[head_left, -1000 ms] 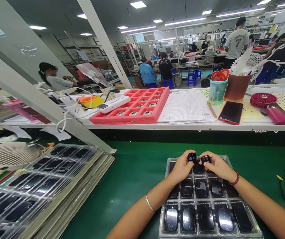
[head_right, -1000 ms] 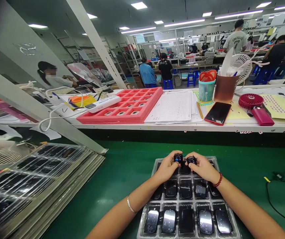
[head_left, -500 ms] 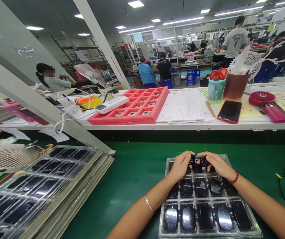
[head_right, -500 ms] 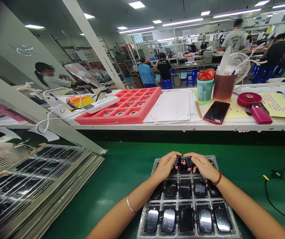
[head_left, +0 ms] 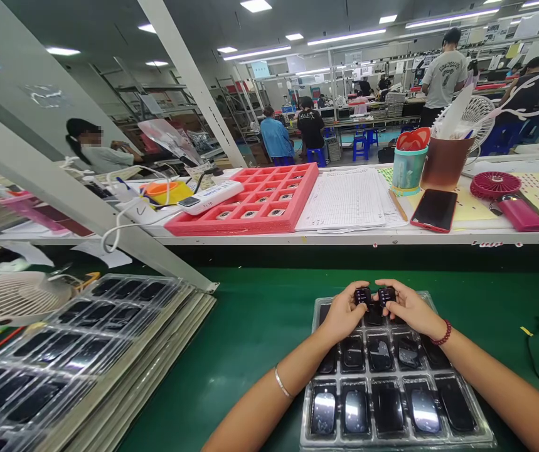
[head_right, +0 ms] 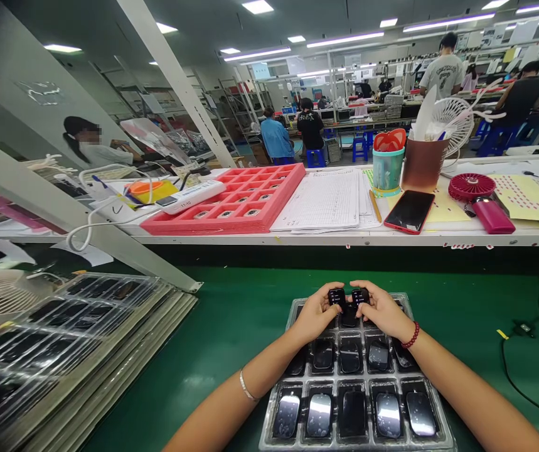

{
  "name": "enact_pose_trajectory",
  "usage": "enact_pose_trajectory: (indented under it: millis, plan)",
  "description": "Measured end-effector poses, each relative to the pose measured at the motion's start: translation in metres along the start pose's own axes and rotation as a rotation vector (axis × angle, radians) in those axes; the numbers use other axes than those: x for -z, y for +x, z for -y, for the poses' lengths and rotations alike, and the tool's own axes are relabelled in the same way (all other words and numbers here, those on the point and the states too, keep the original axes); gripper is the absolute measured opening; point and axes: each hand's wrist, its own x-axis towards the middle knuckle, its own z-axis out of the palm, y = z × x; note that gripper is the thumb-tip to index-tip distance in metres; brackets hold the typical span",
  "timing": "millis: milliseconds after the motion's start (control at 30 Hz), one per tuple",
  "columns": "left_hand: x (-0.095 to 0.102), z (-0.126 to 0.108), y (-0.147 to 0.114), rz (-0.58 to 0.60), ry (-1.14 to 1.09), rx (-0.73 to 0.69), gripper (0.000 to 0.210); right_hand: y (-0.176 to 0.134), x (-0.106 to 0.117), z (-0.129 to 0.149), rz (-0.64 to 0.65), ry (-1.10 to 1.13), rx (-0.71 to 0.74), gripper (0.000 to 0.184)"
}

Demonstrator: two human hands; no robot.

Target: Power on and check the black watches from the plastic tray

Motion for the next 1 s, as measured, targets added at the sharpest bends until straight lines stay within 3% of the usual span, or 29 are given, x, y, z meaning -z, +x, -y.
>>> enact_pose_trajectory:
  millis: [200,400,1000]
  plan:
    - [0.0005,-0.0018,-0.0014,-0.001,0.065,-0.007,0.044,-0.0019,-0.0017,0.0048,0.038,-0.02,0.004,0.037]
    - [0.0014,-0.0065,-0.0023,-0.024,0.099,-0.017,0.023,-0.001,0.0007,0.0054,0.054,-0.049,-0.027,0.026]
    - [-0.0002,-0.005,-0.0024,-0.024,0.17,-0.033,0.025,-0.0012,-0.001,0.0079,0.07,-0.07,-0.029,0.026]
